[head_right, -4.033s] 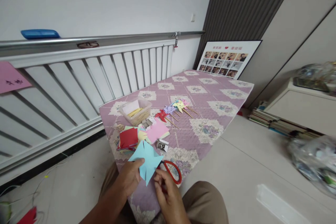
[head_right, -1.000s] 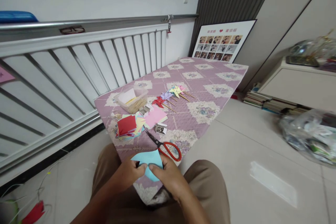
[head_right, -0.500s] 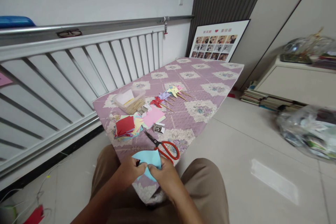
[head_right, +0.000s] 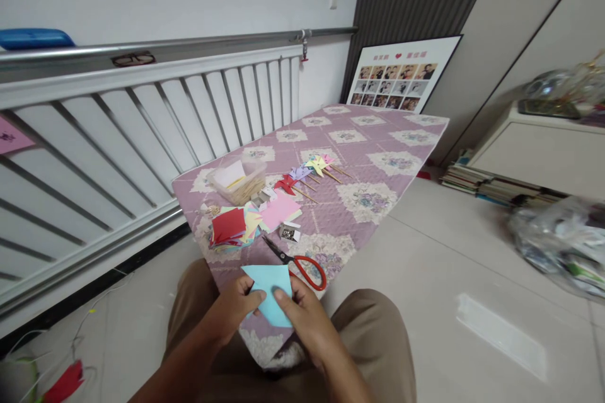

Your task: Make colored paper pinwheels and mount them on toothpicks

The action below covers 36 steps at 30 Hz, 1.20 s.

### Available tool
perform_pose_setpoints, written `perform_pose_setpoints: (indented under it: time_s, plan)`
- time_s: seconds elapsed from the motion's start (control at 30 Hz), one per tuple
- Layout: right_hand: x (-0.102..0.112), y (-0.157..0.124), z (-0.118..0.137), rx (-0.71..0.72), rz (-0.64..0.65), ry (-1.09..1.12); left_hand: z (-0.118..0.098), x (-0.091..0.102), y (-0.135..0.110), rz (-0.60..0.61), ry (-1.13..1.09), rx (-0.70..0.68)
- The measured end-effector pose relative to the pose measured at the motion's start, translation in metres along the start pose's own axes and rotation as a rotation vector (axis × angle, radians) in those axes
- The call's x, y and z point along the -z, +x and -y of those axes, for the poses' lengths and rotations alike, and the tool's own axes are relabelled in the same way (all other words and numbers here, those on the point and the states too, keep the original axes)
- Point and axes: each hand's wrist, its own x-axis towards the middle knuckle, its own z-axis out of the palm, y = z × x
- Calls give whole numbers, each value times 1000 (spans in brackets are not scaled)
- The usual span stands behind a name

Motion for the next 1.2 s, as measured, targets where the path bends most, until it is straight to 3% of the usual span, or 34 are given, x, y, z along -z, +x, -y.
perform_pose_setpoints:
  time_s: [0.17,0.3,0.4,0.53,0.8,0.93,1.2]
  plan:
    - [31,-4,0,189,-130,-22,-10,10,2,17,-75,28]
    - [40,-16,7,285,-9,-235,-18,17,2,100,-122,29]
    - [34,-23,17,296,113,-414,-22,21,1,185,-138,31]
    - [21,-23,26,334,150,-519,-25,23,-1,253,-122,8]
    - [14,-17,25,315,167,-579,-27,18,-7,221,69,-58]
    - [10,-16,24,312,125,-602,-29,16,-8,176,165,-73]
    - [1,-13,26,313,3,-696,-28,9,-12,151,130,-132]
